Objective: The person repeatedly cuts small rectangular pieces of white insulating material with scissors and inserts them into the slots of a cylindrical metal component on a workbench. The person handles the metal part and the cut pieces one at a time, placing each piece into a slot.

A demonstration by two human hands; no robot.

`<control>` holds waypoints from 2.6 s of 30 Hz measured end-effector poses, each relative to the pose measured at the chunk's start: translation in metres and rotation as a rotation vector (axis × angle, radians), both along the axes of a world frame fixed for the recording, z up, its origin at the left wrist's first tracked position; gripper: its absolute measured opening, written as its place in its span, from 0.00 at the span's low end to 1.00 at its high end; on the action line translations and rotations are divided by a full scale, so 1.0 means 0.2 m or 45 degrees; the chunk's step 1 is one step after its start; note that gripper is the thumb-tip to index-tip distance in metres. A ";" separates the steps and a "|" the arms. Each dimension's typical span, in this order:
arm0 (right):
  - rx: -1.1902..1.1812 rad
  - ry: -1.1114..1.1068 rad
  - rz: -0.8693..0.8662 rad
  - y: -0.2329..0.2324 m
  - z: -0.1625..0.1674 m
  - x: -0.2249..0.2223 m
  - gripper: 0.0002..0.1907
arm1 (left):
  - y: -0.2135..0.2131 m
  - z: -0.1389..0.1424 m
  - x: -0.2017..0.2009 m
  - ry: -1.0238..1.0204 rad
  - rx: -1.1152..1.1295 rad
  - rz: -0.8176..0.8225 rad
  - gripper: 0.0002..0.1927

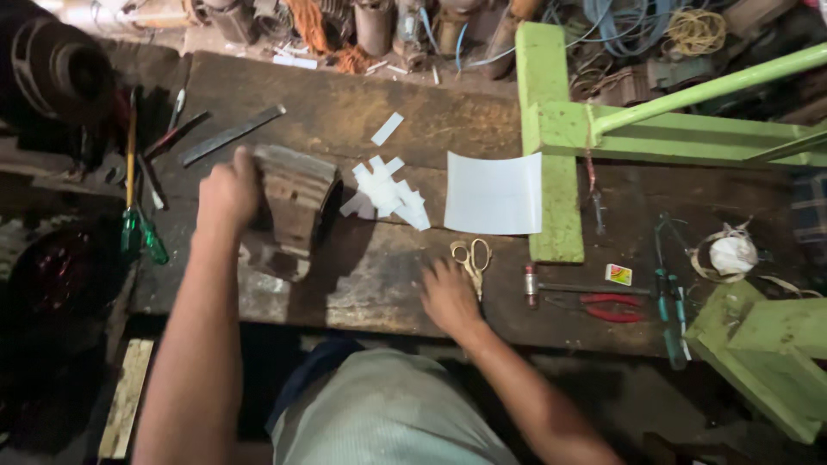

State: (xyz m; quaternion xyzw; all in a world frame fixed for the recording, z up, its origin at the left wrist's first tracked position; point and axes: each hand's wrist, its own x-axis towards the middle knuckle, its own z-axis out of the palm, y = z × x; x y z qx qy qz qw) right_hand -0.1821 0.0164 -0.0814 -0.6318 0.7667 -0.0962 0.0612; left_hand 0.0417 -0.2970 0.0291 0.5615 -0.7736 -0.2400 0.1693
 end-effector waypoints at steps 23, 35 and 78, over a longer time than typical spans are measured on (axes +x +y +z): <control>-0.080 0.040 -0.186 -0.13 0.01 -0.01 0.15 | 0.06 0.14 -0.24 -0.273 0.499 -0.043 0.35; -0.332 -0.298 0.139 0.41 -0.03 0.23 0.14 | 0.52 0.03 -0.16 -0.100 -0.593 -0.380 0.23; -0.590 -0.866 -0.705 0.24 0.68 0.62 0.08 | 1.04 0.17 0.10 0.940 0.815 -0.766 0.10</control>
